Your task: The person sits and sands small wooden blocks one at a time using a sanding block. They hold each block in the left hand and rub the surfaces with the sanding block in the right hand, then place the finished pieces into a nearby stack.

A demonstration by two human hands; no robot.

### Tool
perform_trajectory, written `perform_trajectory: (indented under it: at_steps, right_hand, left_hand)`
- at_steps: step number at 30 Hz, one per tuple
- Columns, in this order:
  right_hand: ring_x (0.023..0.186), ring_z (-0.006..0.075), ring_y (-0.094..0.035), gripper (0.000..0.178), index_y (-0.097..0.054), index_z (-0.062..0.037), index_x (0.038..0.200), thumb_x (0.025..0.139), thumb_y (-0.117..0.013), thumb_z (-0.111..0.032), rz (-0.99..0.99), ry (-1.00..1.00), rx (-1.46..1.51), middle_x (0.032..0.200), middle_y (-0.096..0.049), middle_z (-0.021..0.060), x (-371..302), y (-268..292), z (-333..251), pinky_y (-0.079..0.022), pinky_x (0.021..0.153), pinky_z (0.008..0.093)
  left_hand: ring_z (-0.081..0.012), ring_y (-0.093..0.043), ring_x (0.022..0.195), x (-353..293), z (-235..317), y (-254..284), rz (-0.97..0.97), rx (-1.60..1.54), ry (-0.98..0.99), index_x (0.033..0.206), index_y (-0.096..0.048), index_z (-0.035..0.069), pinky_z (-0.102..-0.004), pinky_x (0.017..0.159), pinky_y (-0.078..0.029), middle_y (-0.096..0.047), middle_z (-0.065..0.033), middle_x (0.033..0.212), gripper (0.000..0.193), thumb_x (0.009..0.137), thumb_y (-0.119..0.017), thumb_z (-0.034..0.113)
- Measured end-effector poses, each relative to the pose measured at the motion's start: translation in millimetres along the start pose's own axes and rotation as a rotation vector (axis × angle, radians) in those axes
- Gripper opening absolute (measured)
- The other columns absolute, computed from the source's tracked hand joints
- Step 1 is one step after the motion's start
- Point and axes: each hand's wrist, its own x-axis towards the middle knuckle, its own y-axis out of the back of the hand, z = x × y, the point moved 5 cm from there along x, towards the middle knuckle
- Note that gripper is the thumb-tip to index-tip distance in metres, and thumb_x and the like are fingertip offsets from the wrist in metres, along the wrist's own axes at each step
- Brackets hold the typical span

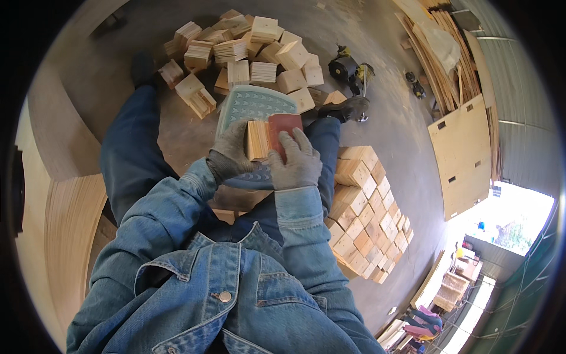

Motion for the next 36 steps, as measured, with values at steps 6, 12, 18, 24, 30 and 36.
perform_trajectory:
  at_steps: [6, 12, 18, 24, 30, 36]
  right_hand:
    - [0.125, 0.0388, -0.065, 0.053, -0.076, -0.0129, 0.13, 0.08, -0.088, -0.021, 0.098, -0.104, 0.167, 0.144, -0.066, 0.0163, -23, 1, 41, -0.052, 0.107, 0.0463]
    - [0.124, 0.0389, -0.065, 0.055, -0.075, -0.012, 0.133, 0.079, -0.089, -0.016, 0.133, -0.032, 0.25, 0.145, -0.064, 0.0198, -36, 4, 37, -0.054, 0.106, 0.045]
    - [0.121, 0.0394, -0.063, 0.059, -0.074, -0.0152, 0.135, 0.079, -0.09, -0.02, 0.009, 0.037, 0.095, 0.152, -0.06, 0.0185, -51, -4, 7, -0.053, 0.105, 0.0484]
    - [0.123, 0.0425, -0.061, 0.058, -0.07, -0.0168, 0.139, 0.084, -0.084, -0.027, -0.039, 0.071, -0.047, 0.155, -0.057, 0.0174, -25, -16, -3, -0.048, 0.109, 0.0525]
    - [0.131, 0.0436, -0.059, 0.056, -0.069, -0.0267, 0.141, 0.086, -0.08, -0.031, -0.086, -0.049, -0.085, 0.157, -0.056, 0.0118, 69, -44, 3, -0.048, 0.111, 0.052]
    - [0.129, 0.0442, -0.059, 0.059, -0.065, -0.0259, 0.145, 0.088, -0.078, -0.034, -0.079, -0.001, -0.042, 0.159, -0.053, 0.0126, 40, -37, 5, -0.048, 0.109, 0.0533]
  left_hand:
    - [-0.0362, -0.057, 0.132, 1, -7, -7, -0.002, -0.163, 0.025, 0.147, -0.047, 0.004, -0.0424, 0.117, -0.046, -0.057, -0.0184, 0.14, 0.108, 0.058, -0.101, 0.032]
    - [-0.0368, -0.058, 0.129, 6, -24, -10, 0.123, -0.198, -0.037, 0.146, -0.047, 0.007, -0.043, 0.114, -0.048, -0.057, -0.0174, 0.138, 0.103, 0.06, -0.1, 0.028]
    - [-0.0313, -0.057, 0.133, 5, -41, -24, -0.003, -0.098, -0.043, 0.152, -0.043, 0.009, -0.0429, 0.118, -0.045, -0.056, -0.0126, 0.145, 0.092, 0.076, -0.091, 0.026]
    - [-0.0343, -0.058, 0.128, 6, -53, -29, 0.005, -0.258, -0.011, 0.148, -0.046, 0.009, -0.0443, 0.114, -0.048, -0.056, -0.0156, 0.138, 0.09, 0.073, -0.091, 0.028]
    - [-0.0354, -0.058, 0.126, 7, -43, -27, 0.041, -0.207, -0.038, 0.145, -0.049, 0.008, -0.0448, 0.113, -0.048, -0.057, -0.0169, 0.135, 0.086, 0.072, -0.091, 0.028]
    - [-0.0365, -0.059, 0.125, 8, -39, -20, 0.098, -0.097, -0.085, 0.141, -0.051, 0.008, -0.0453, 0.111, -0.049, -0.058, -0.0182, 0.132, 0.083, 0.071, -0.092, 0.027]
